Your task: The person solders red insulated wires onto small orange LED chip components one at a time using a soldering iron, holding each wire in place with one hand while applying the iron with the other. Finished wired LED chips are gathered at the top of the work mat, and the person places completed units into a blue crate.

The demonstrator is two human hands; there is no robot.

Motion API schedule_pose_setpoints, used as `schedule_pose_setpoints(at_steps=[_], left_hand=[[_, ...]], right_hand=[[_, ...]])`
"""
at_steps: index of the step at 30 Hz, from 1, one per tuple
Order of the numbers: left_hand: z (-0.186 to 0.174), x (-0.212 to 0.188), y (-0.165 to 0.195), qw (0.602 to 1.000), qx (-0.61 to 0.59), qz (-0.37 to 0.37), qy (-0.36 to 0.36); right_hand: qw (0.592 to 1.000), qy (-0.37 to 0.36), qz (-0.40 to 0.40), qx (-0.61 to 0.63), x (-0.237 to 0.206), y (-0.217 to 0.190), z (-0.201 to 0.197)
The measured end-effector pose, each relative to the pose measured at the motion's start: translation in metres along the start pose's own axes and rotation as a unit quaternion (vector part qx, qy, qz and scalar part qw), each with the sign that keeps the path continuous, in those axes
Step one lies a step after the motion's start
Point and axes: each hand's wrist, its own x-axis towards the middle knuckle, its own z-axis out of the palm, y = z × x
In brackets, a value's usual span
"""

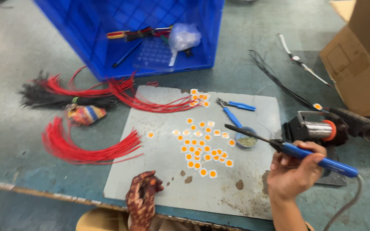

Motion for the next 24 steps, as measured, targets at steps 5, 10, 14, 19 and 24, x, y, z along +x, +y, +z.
schedule_pose_setpoints(at_steps=[5, 10, 14, 19, 24], left_hand=[[-0.012, 0.002, -0.060, 0.986, -0.164, 0.011, -0.022], [-0.043, 0.053, -0.092, 0.940, -0.172, -0.070, -0.285], [-0.043, 0.074, -0.089, 0.833, -0.299, -0.394, -0.247], [-0.020, 0.004, -0.046, 0.997, -0.069, 0.028, -0.034], [0.000, -0.006, 0.010, 0.999, -0.002, 0.041, -0.006]], right_hand=[[0.999, 0.025, 0.023, 0.021, -0.007, 0.001, 0.002], [0.999, 0.018, 0.009, 0.034, -0.010, 0.001, 0.005], [0.999, 0.025, -0.004, 0.038, -0.008, -0.001, 0.008], [0.996, 0.055, 0.015, -0.063, -0.008, -0.006, 0.008], [0.997, 0.016, -0.019, -0.079, -0.003, -0.009, 0.006]])
